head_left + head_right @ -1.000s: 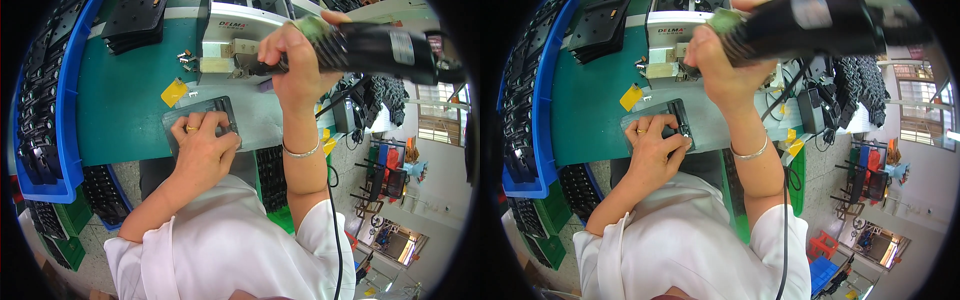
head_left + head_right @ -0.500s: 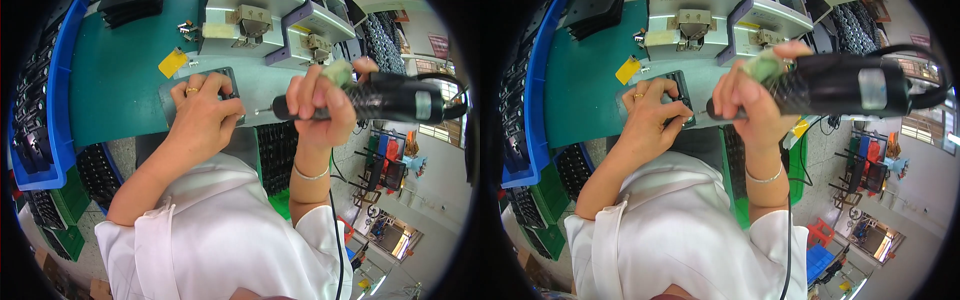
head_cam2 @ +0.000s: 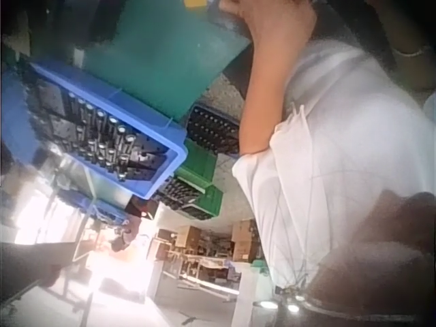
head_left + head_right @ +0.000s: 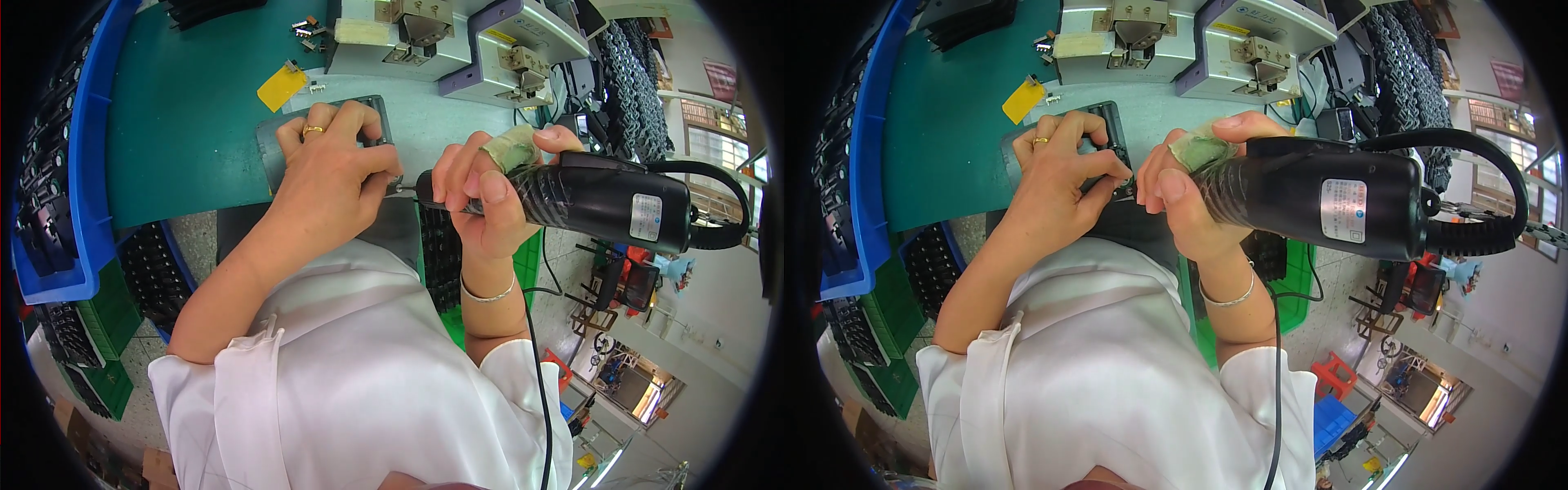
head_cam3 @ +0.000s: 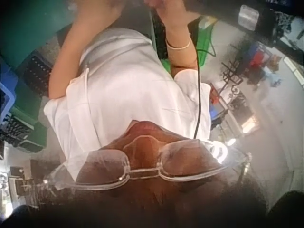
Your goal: The person assembles plastic housings and electronic boards by driving screws into them with a power screwdriver.
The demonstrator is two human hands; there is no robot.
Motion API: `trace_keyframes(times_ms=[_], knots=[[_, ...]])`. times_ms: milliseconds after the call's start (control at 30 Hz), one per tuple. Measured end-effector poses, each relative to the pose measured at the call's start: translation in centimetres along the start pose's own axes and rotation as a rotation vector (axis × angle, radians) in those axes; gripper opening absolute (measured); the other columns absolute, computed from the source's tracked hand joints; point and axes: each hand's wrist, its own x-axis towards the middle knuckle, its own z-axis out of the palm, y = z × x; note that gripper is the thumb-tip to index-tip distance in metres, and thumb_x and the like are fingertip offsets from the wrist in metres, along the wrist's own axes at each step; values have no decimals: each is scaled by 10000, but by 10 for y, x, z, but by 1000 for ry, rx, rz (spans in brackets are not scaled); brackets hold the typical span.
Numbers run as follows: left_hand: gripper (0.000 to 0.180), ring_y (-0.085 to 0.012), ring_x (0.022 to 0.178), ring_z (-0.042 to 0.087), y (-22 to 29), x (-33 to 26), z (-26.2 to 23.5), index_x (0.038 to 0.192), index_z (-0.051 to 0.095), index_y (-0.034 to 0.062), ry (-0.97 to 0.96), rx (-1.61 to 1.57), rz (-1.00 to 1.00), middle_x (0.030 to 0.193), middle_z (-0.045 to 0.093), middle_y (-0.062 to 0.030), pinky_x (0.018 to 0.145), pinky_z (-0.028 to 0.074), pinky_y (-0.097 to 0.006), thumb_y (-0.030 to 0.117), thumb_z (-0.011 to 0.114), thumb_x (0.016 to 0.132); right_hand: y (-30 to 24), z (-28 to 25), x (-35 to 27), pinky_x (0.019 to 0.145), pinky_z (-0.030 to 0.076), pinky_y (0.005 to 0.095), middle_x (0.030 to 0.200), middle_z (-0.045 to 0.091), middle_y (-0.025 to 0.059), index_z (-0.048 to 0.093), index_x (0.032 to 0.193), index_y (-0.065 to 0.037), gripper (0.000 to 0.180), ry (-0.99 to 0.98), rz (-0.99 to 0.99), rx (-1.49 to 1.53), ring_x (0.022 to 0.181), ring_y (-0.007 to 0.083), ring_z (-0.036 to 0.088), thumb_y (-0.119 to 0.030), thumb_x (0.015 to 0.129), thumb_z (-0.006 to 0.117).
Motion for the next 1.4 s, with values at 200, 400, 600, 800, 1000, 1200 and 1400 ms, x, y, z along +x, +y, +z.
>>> trace_keyframes(times_ms=[200,400,600,800,1000,1200,1400], knots=[[109,-235,988,443,-1,-2,1,772,699,156,-16,6,-7,1008,502,-23,892,267,-411,71,706,704,1,1,-3,446,458,322,571,442,35,276,1192,-103,467,-11,-2,-44,445,143,436,-28,877,612],[131,-226,994,434,-2,-2,0,790,700,159,-44,-2,-16,1026,497,-19,883,255,-402,70,717,696,3,1,-5,452,462,316,565,432,26,266,1190,-118,471,-6,-6,-44,436,141,437,-41,883,615],[99,-244,989,441,-2,0,-2,769,696,151,-30,-25,-23,1013,501,-32,883,270,-418,69,701,713,11,-7,-13,453,495,350,596,484,56,275,1169,-111,459,-133,-129,-122,460,164,502,12,864,594],[83,-255,976,454,-3,-2,-4,780,701,146,7,-5,8,998,511,-38,878,285,-432,84,698,725,14,1,-21,503,506,332,682,535,86,334,1136,-93,463,-83,-108,-131,542,178,554,103,792,576],[187,-258,830,525,6,-44,-21,939,685,111,95,-161,67,947,551,-55,766,398,-371,68,705,758,13,3,-18,549,514,313,678,537,72,330,1140,-77,456,-35,-173,-188,565,161,559,75,804,598],[200,-282,888,591,-27,-125,-33,989,680,57,-326,-345,-233,963,619,-108,793,463,-348,57,678,789,-21,-5,2,437,461,332,668,515,59,343,1267,-164,492,370,-108,223,463,158,485,25,847,514],[142,-255,787,611,-77,-168,-3,958,665,35,-208,-176,-587,896,634,-111,684,470,-311,60,665,818,-42,-66,49,465,472,332,666,472,51,308,1280,-95,495,590,-470,-30,498,156,495,-56,847,545]])
